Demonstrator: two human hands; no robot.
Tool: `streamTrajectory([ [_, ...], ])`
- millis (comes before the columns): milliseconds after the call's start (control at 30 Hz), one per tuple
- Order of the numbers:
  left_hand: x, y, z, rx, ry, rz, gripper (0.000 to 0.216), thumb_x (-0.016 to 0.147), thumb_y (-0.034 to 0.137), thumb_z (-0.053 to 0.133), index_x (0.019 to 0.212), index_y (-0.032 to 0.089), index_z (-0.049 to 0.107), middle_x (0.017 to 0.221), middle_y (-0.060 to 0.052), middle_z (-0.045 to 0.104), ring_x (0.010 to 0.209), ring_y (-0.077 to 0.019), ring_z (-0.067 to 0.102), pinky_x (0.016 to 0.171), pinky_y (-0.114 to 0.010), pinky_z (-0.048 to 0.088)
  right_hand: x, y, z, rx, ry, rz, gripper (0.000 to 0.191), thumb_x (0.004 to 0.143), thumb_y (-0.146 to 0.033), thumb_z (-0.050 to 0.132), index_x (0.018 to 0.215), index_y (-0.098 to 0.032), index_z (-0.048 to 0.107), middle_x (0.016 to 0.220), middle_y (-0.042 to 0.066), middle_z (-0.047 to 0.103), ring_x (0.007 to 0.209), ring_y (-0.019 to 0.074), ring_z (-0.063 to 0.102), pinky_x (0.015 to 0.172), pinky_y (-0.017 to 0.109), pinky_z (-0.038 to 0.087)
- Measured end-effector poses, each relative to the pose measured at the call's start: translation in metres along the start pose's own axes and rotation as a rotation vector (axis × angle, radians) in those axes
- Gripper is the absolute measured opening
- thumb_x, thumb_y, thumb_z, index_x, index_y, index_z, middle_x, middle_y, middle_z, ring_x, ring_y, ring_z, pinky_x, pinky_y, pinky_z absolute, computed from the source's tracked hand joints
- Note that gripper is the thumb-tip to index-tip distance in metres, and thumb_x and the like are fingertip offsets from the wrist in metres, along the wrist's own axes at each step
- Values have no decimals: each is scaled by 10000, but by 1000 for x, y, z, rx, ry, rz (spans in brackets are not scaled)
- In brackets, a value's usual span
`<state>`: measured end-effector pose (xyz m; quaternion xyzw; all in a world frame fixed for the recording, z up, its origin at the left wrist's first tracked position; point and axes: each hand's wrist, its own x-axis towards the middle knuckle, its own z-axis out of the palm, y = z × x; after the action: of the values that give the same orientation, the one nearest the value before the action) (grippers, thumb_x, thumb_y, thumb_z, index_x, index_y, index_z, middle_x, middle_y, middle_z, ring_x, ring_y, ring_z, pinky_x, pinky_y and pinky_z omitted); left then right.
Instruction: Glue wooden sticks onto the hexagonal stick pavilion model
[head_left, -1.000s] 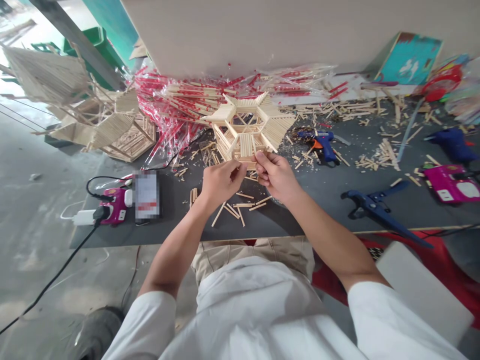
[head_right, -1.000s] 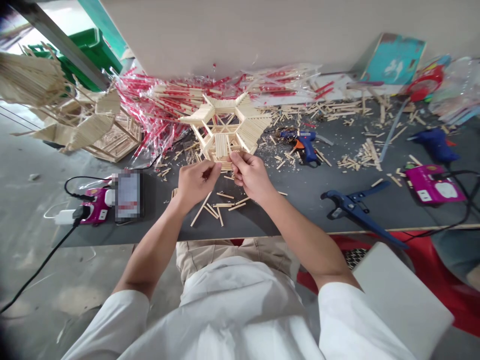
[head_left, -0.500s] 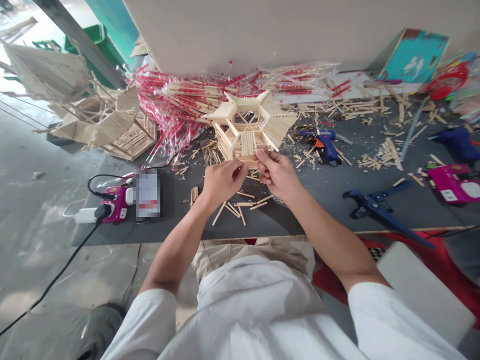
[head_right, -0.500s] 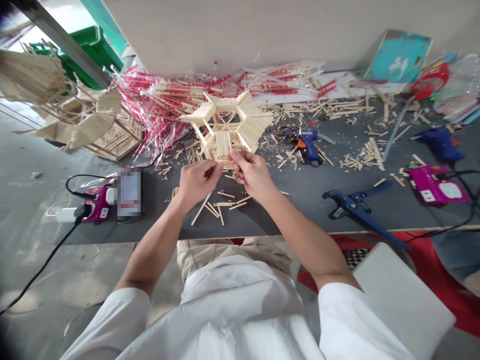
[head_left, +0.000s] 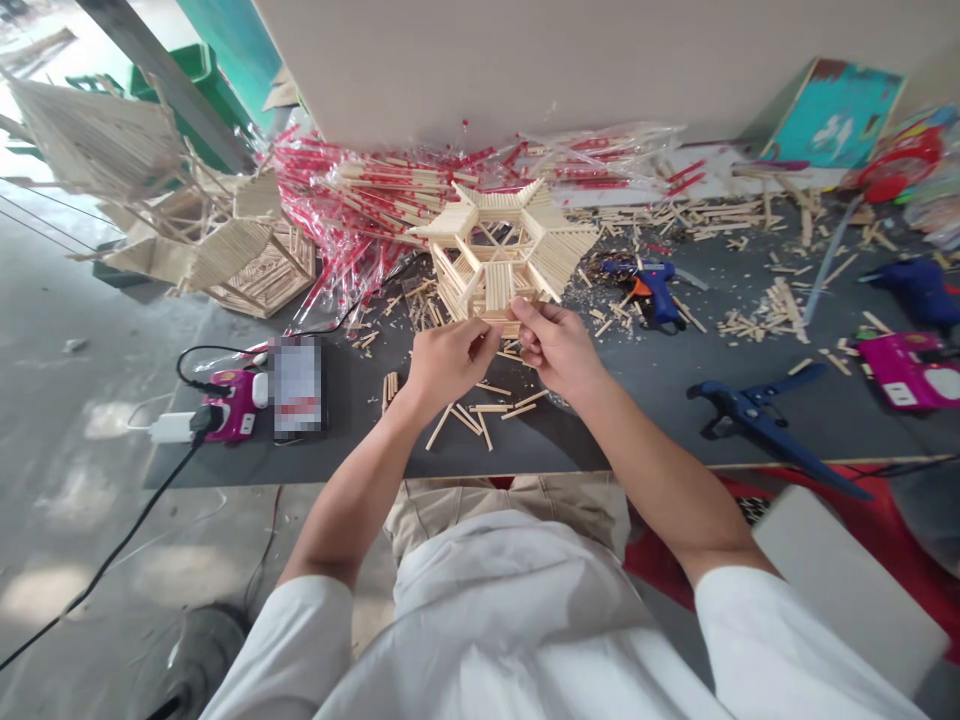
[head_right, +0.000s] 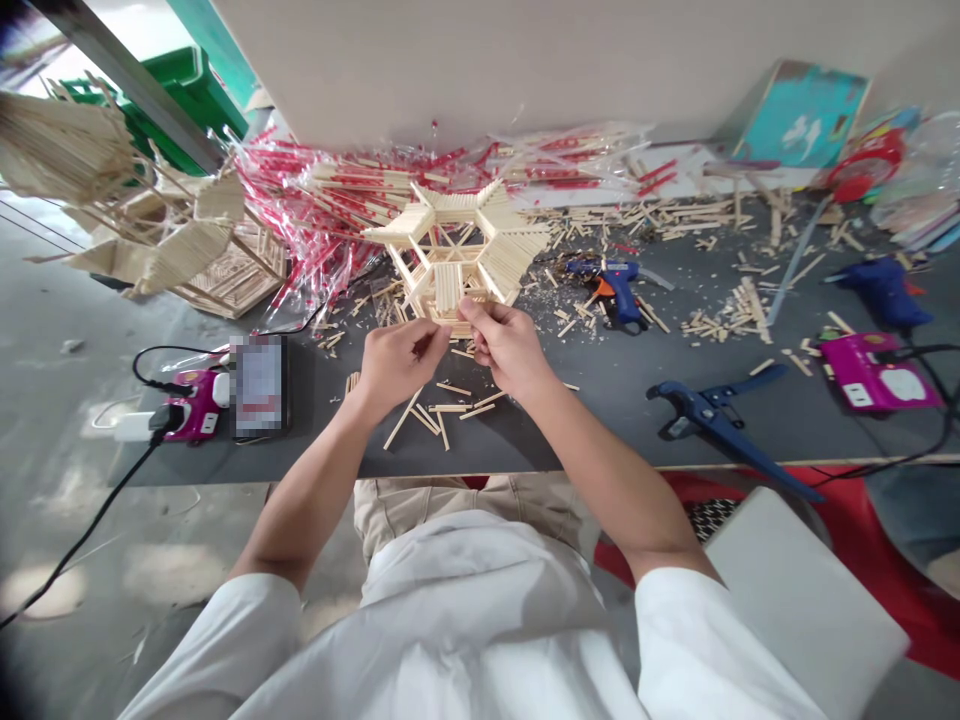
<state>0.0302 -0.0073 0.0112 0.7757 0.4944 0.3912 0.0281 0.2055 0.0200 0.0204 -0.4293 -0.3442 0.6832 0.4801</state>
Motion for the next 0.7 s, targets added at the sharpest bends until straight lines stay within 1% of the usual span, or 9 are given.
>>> streamTrajectory([
  [200,0,0,0,-11,-12,-4,379,1041,367,575,710,187,611,588,27,569,524,-83,472,558,-256,281,1,0,-1,-5,9,17,474,631,-562,984,759,-182,732,544,-78,447,456,34,321,371,195,230],
  [400,0,1,1,-11,-11,2,391,1043,372,573,701,185,595,572,34,546,514,-79,461,552,-254,275,2,-1,0,-17,13,32,460,650,-551,977,764,-183,727,545,-81,450,448,31,320,371,202,225],
  [600,-1,1,2,-5,-19,2,399,1045,374,573,693,184,576,568,36,545,513,-76,467,550,-253,273,1,-3,-1,-8,5,45,479,620,-559,990,763,-180,735,535,-82,441,451,30,310,374,203,213],
  [700,-1,1,2,-3,-27,6,403,1045,378,569,692,185,578,574,29,553,520,-81,477,553,-254,280,2,-3,-1,-19,8,47,461,640,-553,982,773,-186,737,539,-80,445,450,34,304,373,213,205],
])
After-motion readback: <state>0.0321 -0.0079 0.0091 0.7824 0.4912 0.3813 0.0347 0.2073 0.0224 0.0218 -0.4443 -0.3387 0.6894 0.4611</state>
